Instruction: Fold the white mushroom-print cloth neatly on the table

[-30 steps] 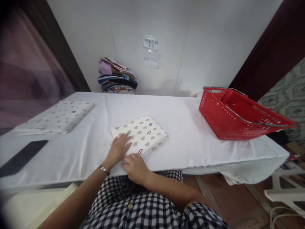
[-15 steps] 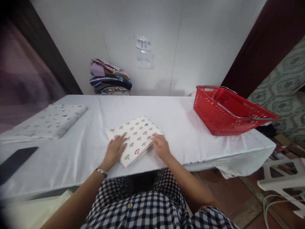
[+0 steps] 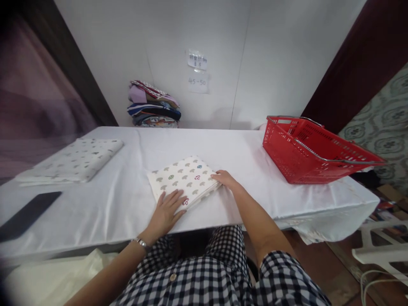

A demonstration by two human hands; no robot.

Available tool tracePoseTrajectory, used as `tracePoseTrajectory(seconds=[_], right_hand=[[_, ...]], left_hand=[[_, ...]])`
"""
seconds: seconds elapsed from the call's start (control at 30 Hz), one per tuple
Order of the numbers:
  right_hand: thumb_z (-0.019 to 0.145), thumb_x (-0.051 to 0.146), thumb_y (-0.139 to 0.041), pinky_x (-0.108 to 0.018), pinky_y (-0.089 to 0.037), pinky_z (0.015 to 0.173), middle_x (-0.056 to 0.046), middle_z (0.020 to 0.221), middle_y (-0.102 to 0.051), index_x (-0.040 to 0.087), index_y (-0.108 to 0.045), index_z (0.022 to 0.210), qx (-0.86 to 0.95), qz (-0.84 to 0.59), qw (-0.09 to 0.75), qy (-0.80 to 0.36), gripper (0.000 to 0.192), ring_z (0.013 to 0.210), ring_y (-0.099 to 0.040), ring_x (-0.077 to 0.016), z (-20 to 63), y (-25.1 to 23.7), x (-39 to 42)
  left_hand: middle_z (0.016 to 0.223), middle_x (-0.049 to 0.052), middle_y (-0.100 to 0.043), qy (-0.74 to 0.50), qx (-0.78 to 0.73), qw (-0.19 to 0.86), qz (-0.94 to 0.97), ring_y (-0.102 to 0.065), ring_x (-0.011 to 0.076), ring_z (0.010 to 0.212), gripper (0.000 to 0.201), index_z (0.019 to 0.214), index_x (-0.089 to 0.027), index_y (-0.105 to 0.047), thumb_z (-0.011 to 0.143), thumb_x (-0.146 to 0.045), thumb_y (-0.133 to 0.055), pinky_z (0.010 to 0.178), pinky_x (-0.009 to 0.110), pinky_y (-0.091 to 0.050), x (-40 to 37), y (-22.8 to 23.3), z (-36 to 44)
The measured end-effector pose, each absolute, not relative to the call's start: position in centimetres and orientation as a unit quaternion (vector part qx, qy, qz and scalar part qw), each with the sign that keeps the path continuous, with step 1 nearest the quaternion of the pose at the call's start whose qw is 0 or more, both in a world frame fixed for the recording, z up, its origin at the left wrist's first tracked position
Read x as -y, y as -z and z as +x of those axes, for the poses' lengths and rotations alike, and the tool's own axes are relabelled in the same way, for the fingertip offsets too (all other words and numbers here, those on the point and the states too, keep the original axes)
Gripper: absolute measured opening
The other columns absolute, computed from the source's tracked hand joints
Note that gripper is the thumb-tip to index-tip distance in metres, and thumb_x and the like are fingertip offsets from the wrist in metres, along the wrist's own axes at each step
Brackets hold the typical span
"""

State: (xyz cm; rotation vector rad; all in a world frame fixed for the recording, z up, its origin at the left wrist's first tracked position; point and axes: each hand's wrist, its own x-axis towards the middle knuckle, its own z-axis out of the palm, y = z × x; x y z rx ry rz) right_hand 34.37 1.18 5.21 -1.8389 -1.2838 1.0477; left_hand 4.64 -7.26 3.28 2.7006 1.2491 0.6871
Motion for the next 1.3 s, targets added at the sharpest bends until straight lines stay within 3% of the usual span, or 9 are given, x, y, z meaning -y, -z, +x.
tracePoseTrajectory(seconds=[0.13, 0.3, 0.5, 0.63, 0.7, 0.83, 0.97, 1.3], right_hand=[[0.068, 0.036, -0.069, -0.025, -0.045, 0.07, -0.004, 0.089, -0.066, 0.018, -0.058, 0.117, 0.52, -0.672, 0.326, -0.415, 0.054, 0.077, -0.061, -0.0161, 34.0, -5.0, -0.3], [0.072, 0.04, -0.066, -0.025, -0.046, 0.064, -0.004, 0.084, -0.065, 0.019, -0.053, 0.123, 0.529, -0.686, 0.307, -0.395, 0.057, 0.071, -0.061, -0.0161, 33.1, -4.2, 1.8], [0.079, 0.042, -0.058, -0.029, -0.049, 0.066, -0.005, 0.09, -0.065, 0.02, -0.058, 0.117, 0.571, -0.686, 0.316, -0.321, 0.044, 0.072, -0.06, -0.0164, 33.4, -3.4, 2.7], [0.083, 0.036, -0.053, -0.036, -0.05, 0.079, -0.007, 0.114, -0.06, 0.023, -0.062, 0.111, 0.661, -0.61, 0.406, -0.164, 0.032, 0.099, -0.057, -0.0212, 33.5, -2.9, 4.2], [0.084, 0.032, -0.053, -0.04, -0.048, 0.087, -0.008, 0.116, -0.059, 0.024, -0.064, 0.107, 0.711, -0.553, 0.424, -0.1, 0.027, 0.108, -0.053, -0.0227, 33.0, -3.0, 5.2], [0.088, 0.024, -0.05, -0.041, -0.046, 0.09, -0.007, 0.106, -0.064, 0.023, -0.066, 0.103, 0.792, -0.46, 0.398, -0.051, 0.022, 0.102, -0.055, -0.021, 31.7, -3.8, 6.0], [0.089, 0.022, -0.05, -0.041, -0.046, 0.087, -0.007, 0.105, -0.064, 0.023, -0.066, 0.103, 0.818, -0.455, 0.35, -0.03, 0.021, 0.098, -0.056, -0.0219, 31.5, -4.1, 5.7], [0.09, 0.02, -0.047, -0.036, -0.049, 0.076, -0.007, 0.094, -0.061, 0.022, -0.067, 0.095, 0.82, -0.491, 0.295, -0.007, 0.021, 0.089, -0.053, -0.0208, 33.2, -3.7, 5.6]], left_hand=[[0.139, 0.001, -0.047, -0.21, -0.425, 0.021, 0.88, -0.033, 0.0266, 0.134, 0.037, 0.124, -0.035, -0.055, 0.088, -0.035, -0.048, 0.112, 0.054, -0.008, 5.2, -3.2, 2.3], [0.141, 0.002, -0.044, -0.165, -0.459, -0.01, 0.873, -0.031, 0.0267, 0.135, 0.039, 0.129, -0.033, -0.05, 0.09, -0.033, -0.044, 0.11, 0.056, -0.014, 4.0, -3.5, 0.4], [0.142, 0.005, -0.042, -0.187, -0.459, -0.049, 0.867, -0.031, 0.0253, 0.135, 0.041, 0.133, -0.027, -0.045, 0.092, -0.033, -0.042, 0.108, 0.054, -0.023, 5.1, -2.5, 0.5], [0.139, 0.008, -0.046, -0.215, -0.451, -0.063, 0.864, -0.035, 0.0259, 0.132, 0.039, 0.129, -0.024, -0.049, 0.091, -0.031, -0.044, 0.107, 0.054, -0.023, 5.4, -2.2, 0.1], [0.136, 0.009, -0.05, -0.234, -0.44, -0.068, 0.864, -0.039, 0.0258, 0.13, 0.036, 0.125, -0.022, -0.052, 0.09, -0.031, -0.046, 0.107, 0.052, -0.024, 5.5, -2.6, 0.1], [0.122, 0.009, -0.06, -0.264, -0.409, -0.056, 0.872, -0.051, 0.024, 0.115, 0.029, 0.114, -0.022, -0.06, 0.089, -0.031, -0.049, 0.102, 0.047, -0.032, 5.5, -3.8, 1.3], [0.109, 0.008, -0.065, -0.284, -0.389, -0.033, 0.876, -0.056, 0.0217, 0.103, 0.023, 0.105, -0.021, -0.064, 0.089, -0.03, -0.05, 0.091, 0.041, -0.042, 4.9, -4.1, 2.6], [0.102, 0.005, -0.067, -0.29, -0.396, -0.024, 0.871, -0.057, 0.02, 0.097, 0.024, 0.102, -0.021, -0.065, 0.092, -0.029, -0.045, 0.086, 0.038, -0.044, 4.3, -3.6, 3.0]])
